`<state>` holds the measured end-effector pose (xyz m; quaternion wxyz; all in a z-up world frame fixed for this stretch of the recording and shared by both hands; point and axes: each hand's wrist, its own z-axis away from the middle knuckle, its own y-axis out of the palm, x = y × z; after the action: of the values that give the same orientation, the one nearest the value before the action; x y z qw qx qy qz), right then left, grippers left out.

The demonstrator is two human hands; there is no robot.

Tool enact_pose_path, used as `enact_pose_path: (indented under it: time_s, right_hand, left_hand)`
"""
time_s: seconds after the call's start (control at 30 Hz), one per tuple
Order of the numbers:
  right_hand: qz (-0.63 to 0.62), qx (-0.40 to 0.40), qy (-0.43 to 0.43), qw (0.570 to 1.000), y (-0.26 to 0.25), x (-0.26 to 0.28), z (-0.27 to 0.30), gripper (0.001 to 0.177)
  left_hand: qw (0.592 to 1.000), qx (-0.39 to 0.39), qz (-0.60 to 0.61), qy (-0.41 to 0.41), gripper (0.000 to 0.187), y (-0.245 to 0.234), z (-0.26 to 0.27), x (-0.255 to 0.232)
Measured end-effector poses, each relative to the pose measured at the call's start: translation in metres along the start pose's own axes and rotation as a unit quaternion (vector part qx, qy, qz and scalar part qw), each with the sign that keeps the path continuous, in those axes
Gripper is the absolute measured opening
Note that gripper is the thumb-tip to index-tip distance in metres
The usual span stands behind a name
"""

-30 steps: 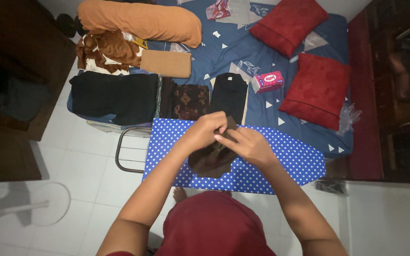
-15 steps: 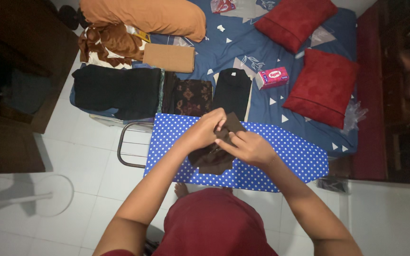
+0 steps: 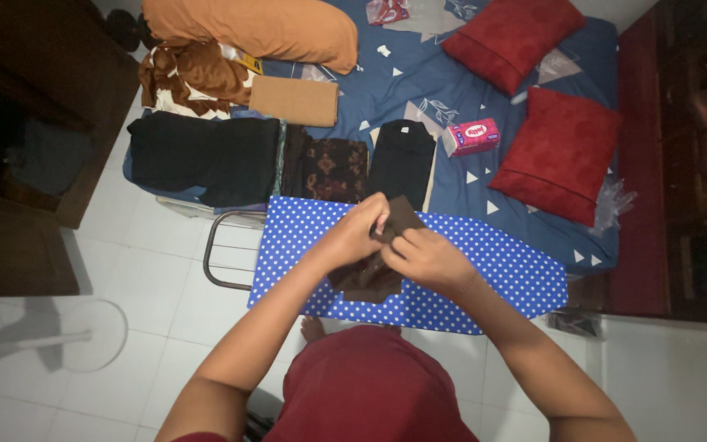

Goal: The person folds a black garment, a brown garment, and another black garment by hand on an ironing board, smoothing each one flat and folding it into a rectangle before placing it on a bed.

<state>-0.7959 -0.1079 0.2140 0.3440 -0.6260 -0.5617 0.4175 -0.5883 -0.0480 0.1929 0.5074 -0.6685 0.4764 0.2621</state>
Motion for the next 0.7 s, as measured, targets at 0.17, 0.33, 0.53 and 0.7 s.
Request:
enact_pose_path:
  time_s: [0.17,0.33,0.53,0.7]
  right_hand:
    - [-0.104,0.032,0.077,0.991,0.006,0.000,0.010,0.028]
    - [-0.144,-0.038,0.140,0.979,0.016,-0.007,0.018,0.026]
    - [-0.158,-0.012,0.105,0.982,0.023,-0.010,0.014,0.030]
    - [-0.156,-0.027,0.112,0.981,0.024,-0.012,0.012,0.030]
  left_hand:
    - [0.997,-0.046,0.055,-0.013,0.043,0.010,0.012,0.014]
    - [0.997,-0.070,0.034,-0.026,0.026,0.020,0.034,0.028]
    - [0.994,-0.091,0.029,-0.044,0.015,0.031,0.029,0.027]
    - [0.996,-0.079,0.007,-0.033,0.017,0.026,0.025,0.027]
